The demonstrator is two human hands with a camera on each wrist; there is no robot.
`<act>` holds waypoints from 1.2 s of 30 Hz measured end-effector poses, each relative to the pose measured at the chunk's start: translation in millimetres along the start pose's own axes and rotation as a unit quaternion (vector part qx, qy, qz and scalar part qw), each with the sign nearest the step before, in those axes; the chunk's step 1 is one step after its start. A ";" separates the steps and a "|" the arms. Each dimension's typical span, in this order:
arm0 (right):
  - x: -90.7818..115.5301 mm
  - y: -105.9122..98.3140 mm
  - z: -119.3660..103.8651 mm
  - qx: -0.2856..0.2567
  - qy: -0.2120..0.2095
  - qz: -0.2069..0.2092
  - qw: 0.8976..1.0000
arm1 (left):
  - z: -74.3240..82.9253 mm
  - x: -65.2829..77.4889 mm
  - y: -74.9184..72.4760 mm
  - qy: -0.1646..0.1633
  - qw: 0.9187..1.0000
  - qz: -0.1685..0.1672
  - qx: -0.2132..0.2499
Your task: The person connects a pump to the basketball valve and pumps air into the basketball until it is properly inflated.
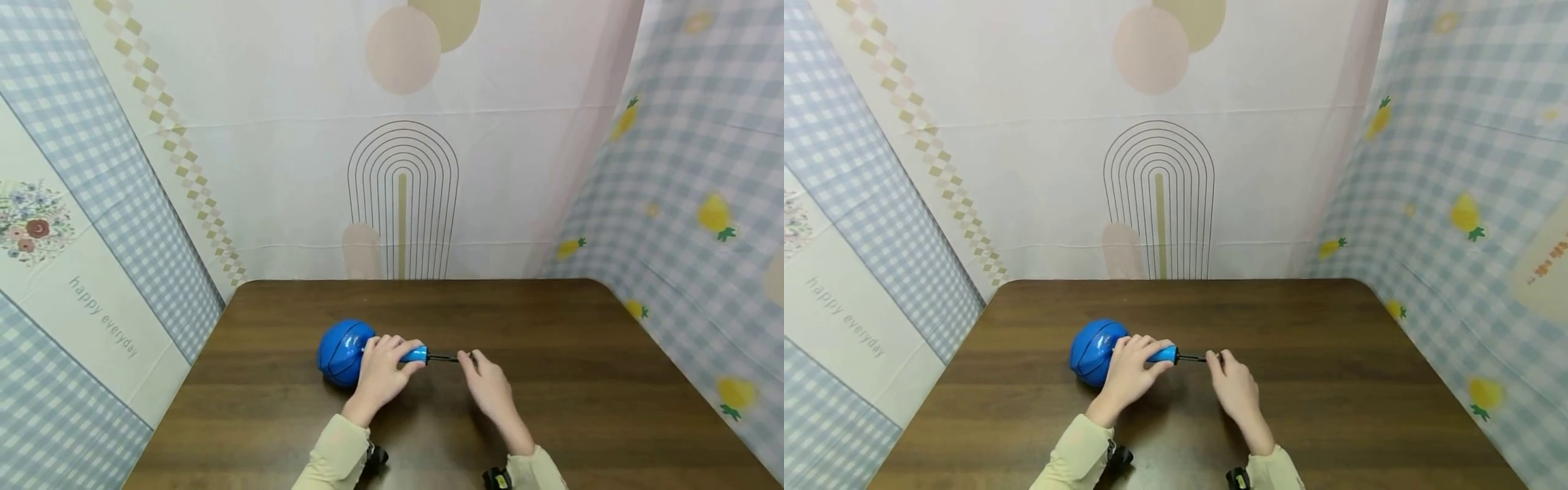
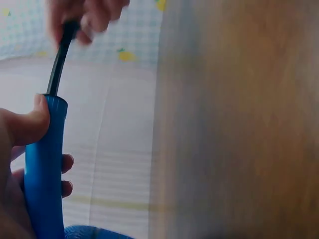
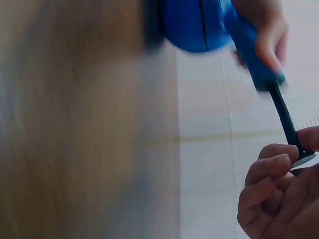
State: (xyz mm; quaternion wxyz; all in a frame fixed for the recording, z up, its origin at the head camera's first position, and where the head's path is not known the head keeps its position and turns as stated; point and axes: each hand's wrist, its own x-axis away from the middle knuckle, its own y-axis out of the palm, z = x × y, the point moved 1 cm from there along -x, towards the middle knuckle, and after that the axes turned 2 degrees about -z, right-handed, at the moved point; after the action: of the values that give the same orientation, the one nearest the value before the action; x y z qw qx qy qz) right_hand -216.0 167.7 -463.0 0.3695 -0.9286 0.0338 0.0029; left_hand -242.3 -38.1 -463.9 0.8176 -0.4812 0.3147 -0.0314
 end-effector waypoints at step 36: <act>-0.7 20.0 -12.7 -0.062 0.014 0.000 0.998 | 17.4 -0.4 17.2 0.010 0.999 0.043 -0.024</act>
State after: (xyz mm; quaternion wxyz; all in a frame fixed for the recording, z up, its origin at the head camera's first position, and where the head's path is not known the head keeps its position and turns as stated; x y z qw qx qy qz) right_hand -218.3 144.5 -467.5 0.3106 -0.9497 0.0389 -0.0075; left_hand -237.5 -15.5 -471.7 0.8030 -0.4866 0.3441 0.0063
